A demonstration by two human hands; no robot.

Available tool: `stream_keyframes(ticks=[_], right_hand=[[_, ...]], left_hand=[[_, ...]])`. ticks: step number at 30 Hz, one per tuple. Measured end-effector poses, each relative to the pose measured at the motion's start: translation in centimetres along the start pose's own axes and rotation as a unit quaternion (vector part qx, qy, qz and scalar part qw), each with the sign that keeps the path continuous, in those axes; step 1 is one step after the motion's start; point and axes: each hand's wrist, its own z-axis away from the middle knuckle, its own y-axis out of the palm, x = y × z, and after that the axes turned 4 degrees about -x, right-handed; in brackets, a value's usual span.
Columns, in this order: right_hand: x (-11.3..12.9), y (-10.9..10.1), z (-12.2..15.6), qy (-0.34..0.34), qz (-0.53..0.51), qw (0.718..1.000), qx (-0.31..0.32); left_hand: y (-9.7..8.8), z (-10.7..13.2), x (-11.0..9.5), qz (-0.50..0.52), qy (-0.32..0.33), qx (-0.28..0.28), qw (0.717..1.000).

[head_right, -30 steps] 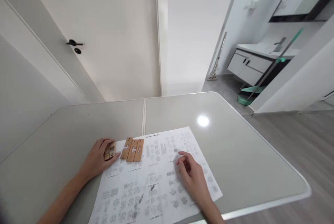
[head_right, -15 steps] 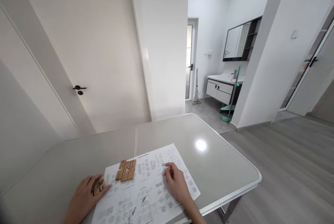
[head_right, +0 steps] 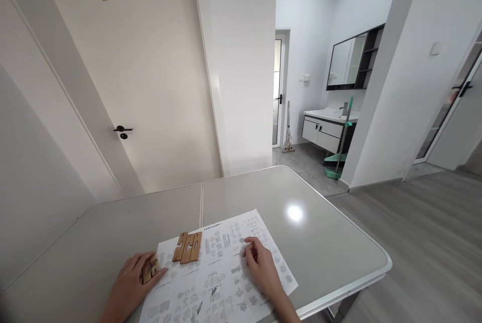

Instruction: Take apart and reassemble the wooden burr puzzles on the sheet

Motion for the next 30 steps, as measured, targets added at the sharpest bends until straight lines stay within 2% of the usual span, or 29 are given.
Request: stream_keyframes(ticks=[10, 17, 21, 30], right_hand=[[-0.9, 0.3, 0.1, 0.001, -0.018, 1.000, -0.014], [-1.3, 0.3, 0.1, -0.008, -0.013, 1.000, -0.014], [-1.3, 0.2, 0.2, -0.014, -0.009, 1.000, -0.008], [-1.9, 0.3, 0.3, -0.008, -0.019, 1.000, -0.015]], left_hand=[[0.0, 0.5, 0.2, 0.012, 0.007, 0.006, 1.000], [0.5, 1.0, 0.7, 0.038, -0.035, 0.005, 0.999], [0.1, 1.9, 1.4, 0.044, -0.060, 0.014, 0.997], [-0.4, 3.1, 2.2, 0.064, -0.045, 0.006, 0.997]])
